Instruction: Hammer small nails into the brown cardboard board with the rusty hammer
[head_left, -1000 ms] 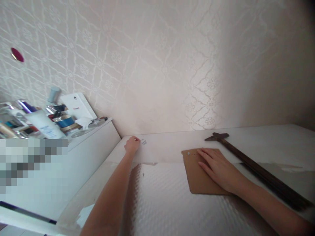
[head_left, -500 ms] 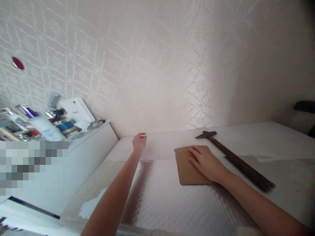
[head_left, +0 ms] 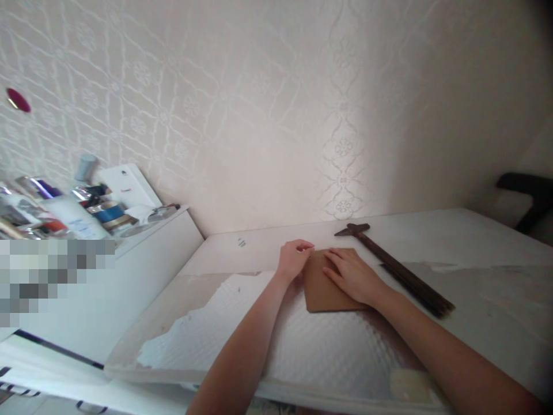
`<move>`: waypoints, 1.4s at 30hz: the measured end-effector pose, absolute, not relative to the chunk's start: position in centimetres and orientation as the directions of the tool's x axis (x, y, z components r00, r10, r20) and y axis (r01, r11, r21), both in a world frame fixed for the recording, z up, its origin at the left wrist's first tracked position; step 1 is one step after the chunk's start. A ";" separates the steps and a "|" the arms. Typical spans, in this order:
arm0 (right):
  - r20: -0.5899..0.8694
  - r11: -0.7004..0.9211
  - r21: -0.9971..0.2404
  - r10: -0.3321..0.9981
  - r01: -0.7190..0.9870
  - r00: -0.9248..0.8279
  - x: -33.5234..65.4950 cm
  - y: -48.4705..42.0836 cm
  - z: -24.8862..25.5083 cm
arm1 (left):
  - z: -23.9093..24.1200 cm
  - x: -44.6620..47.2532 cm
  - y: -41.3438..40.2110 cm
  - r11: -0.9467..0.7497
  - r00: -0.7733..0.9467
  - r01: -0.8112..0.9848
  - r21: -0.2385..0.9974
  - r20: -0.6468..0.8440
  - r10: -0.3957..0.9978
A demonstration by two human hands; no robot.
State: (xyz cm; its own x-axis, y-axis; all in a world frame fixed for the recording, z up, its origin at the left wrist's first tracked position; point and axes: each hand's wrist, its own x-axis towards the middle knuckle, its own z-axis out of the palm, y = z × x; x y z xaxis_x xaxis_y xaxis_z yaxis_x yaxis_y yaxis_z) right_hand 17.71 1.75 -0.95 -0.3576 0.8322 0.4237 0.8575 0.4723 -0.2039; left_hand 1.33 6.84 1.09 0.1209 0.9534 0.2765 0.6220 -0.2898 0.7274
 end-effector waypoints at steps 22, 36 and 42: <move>0.361 0.440 -0.240 0.868 0.865 -0.341 17.9 2.0 -1.0 | 1.1 0.9 6.3 -0.297 0.203 0.652 0.698 0.216 0.955; 0.381 0.450 -0.238 0.858 0.860 -0.344 17.8 1.9 -0.9 | 0.9 0.8 6.2 -0.354 0.250 0.690 0.631 0.252 0.935; 0.371 0.451 -0.229 0.860 0.863 -0.350 17.9 1.9 -0.8 | 1.1 0.7 5.9 -0.415 0.295 0.718 0.558 0.295 0.909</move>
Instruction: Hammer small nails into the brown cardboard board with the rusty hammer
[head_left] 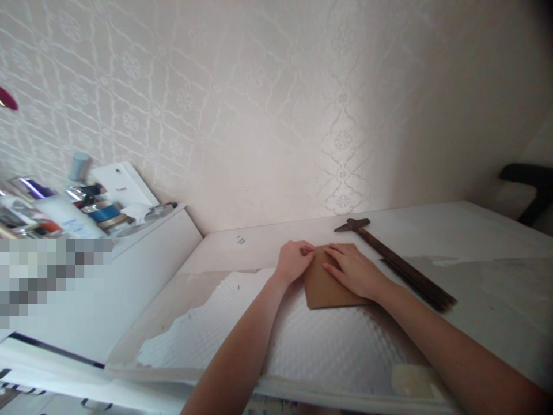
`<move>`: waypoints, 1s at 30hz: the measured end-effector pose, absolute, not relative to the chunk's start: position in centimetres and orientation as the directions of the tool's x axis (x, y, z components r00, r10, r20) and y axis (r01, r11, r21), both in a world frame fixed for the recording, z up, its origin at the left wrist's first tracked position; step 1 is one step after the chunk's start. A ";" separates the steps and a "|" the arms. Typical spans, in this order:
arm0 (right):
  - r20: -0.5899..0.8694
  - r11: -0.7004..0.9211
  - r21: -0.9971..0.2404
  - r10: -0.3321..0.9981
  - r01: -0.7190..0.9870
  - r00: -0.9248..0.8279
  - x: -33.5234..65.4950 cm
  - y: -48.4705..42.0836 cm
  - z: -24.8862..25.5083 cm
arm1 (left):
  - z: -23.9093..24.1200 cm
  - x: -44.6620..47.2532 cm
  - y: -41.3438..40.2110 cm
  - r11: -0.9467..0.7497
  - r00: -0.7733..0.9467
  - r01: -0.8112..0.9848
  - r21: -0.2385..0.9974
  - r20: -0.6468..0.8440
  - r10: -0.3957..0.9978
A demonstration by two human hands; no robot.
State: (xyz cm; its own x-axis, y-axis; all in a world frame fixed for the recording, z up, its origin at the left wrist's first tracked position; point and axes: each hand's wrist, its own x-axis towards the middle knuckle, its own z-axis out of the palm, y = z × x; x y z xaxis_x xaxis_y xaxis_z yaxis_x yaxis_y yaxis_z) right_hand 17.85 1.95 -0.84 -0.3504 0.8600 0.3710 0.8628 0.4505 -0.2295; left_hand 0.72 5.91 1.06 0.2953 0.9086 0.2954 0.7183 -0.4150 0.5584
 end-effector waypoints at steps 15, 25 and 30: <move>0.437 -0.038 -0.126 0.895 0.991 0.090 20.3 1.7 1.4 | 0.4 0.6 6.3 -0.459 0.353 0.746 0.483 0.297 0.887; 0.252 -0.197 -0.101 0.943 0.975 0.217 23.3 1.9 0.9 | 0.4 0.7 6.2 -0.447 0.342 0.730 0.517 0.289 0.894; 0.284 -0.169 -0.149 0.937 0.974 0.206 24.0 2.2 0.8 | 0.1 0.8 6.3 -0.463 0.352 0.712 0.529 0.302 0.886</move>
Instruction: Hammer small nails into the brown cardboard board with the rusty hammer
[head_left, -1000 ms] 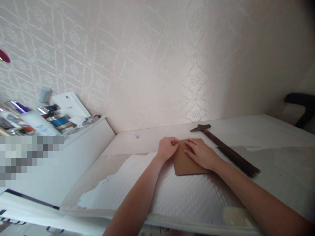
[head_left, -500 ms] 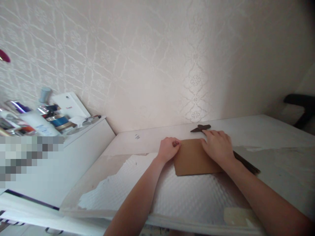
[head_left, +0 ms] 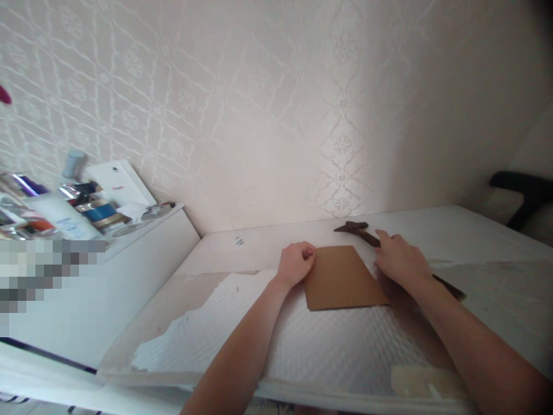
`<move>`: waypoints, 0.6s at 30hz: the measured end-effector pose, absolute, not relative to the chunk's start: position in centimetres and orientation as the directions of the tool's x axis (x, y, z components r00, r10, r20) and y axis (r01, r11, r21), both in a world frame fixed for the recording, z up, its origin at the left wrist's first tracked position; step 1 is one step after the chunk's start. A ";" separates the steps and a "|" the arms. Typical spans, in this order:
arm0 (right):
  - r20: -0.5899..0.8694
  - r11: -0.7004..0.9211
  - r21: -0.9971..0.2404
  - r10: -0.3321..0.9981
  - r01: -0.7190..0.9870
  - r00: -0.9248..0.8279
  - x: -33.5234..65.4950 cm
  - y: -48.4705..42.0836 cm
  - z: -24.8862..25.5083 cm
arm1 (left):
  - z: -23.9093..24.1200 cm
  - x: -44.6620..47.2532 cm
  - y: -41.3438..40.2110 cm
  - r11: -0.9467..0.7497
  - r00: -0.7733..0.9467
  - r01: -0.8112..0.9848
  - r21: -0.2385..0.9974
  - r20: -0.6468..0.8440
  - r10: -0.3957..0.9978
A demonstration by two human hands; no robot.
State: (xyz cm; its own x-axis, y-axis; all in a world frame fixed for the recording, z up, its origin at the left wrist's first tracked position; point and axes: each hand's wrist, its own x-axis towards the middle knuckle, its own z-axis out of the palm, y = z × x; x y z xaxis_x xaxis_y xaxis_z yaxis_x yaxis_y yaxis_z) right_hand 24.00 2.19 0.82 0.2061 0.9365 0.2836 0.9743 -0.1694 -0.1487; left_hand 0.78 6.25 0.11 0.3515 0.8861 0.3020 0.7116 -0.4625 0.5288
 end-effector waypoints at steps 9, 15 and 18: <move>0.139 0.045 -0.772 0.985 0.634 0.099 25.0 1.7 3.5 | 0.1 1.0 6.0 -0.440 0.320 0.699 0.564 0.303 0.898; 0.126 0.204 -0.877 0.971 0.436 -0.202 23.2 0.4 4.3 | 0.0 1.0 6.0 -0.426 0.303 0.690 0.585 0.301 0.904; 0.101 0.204 -0.902 0.957 0.381 -0.273 22.7 0.1 4.4 | 0.0 1.0 6.0 -0.420 0.292 0.689 0.591 0.303 0.907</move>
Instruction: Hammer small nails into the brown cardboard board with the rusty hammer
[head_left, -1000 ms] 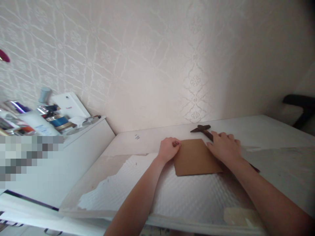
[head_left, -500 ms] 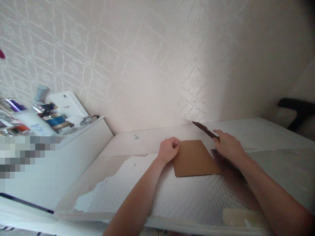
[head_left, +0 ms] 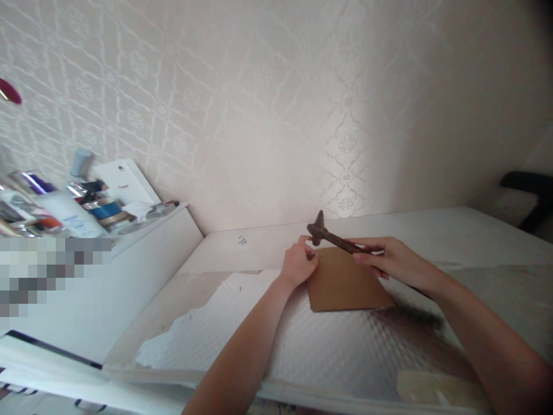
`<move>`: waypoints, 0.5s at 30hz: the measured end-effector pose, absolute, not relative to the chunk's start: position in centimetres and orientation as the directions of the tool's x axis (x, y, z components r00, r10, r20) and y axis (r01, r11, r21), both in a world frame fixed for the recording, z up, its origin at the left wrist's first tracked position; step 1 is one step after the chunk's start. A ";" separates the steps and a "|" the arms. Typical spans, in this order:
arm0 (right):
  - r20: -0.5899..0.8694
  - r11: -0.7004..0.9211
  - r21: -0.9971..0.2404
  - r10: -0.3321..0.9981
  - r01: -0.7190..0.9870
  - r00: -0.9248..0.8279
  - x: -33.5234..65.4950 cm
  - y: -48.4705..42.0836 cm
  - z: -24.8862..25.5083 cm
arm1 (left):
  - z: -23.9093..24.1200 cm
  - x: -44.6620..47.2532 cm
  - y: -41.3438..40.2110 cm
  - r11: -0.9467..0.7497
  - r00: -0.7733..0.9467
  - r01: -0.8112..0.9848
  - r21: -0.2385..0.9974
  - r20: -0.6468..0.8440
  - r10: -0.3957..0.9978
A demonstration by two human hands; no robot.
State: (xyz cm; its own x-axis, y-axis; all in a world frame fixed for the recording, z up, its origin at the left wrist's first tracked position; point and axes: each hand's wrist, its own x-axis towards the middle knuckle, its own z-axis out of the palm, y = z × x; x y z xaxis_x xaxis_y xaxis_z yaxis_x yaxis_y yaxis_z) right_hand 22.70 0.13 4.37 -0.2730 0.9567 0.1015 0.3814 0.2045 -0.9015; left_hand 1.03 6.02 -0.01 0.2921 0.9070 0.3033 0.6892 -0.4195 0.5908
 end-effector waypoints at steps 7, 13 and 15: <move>0.071 0.219 -0.886 0.935 0.408 -0.348 22.9 0.3 4.2 | 0.3 1.1 5.8 -0.389 0.275 0.692 0.608 0.276 0.921; 0.067 0.222 -0.881 0.933 0.417 -0.354 22.8 0.3 4.1 | 0.2 1.1 5.9 -0.395 0.272 0.714 0.578 0.291 0.917; 0.063 0.214 -0.881 0.937 0.422 -0.345 22.8 0.3 4.1 | 0.2 1.1 5.9 -0.393 0.270 0.717 0.576 0.290 0.918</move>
State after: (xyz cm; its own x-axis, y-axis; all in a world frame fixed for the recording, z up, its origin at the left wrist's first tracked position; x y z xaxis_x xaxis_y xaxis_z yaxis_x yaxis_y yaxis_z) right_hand 22.78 0.33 4.09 -0.3449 0.9366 0.0627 0.4221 0.2144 -0.8808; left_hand 1.06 5.88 0.21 0.2704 0.9181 0.2896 0.7166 -0.3929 0.5763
